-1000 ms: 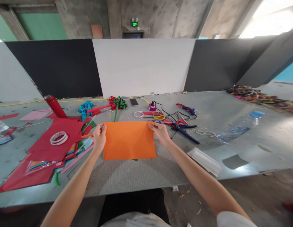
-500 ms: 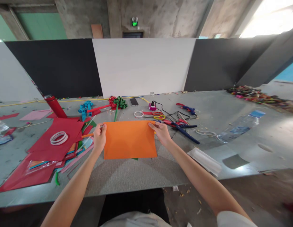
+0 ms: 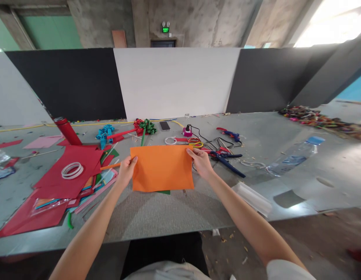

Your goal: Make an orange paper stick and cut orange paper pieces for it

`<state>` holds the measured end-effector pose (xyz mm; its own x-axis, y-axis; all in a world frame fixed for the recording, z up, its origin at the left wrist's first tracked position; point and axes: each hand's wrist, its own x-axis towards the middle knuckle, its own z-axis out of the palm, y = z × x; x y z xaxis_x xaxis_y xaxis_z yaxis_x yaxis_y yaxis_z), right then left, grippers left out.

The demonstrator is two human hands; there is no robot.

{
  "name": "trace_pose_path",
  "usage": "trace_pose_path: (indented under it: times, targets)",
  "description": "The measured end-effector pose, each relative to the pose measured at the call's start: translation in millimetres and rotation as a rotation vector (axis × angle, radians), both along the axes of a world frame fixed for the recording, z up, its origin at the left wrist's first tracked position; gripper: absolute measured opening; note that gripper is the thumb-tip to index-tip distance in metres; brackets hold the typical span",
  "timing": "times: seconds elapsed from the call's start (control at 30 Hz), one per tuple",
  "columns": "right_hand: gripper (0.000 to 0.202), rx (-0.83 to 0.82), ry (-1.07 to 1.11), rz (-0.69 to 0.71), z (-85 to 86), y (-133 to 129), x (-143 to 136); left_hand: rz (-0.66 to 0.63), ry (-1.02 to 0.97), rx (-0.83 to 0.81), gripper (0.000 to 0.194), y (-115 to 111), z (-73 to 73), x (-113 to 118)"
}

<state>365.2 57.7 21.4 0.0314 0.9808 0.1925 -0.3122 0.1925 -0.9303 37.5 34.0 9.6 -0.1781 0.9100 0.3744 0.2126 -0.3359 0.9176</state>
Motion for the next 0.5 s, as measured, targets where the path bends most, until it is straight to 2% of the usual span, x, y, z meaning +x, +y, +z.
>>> trace_pose_path:
  times: [0.17, 0.27, 0.4, 0.5]
  targets:
    - [0.035, -0.096, -0.016, 0.153, -2.8, -1, -5, 0.116, -0.315, 0.043, 0.044, 6, -6.7, 0]
    - [0.033, -0.093, 0.04, 0.153, -5.3, -2, -12, 0.111, -0.51, 0.005, 0.039, 7, -9.4, 4]
    - [0.032, 0.053, 0.106, 0.03, -11.2, -7, -26, 0.127, -0.609, -0.038, 0.038, 3, -13.8, 14]
    - [0.034, 0.144, -0.051, -0.191, -16.7, -12, -33, 0.153, -0.561, -0.022, 0.036, 1, -21.3, 22]
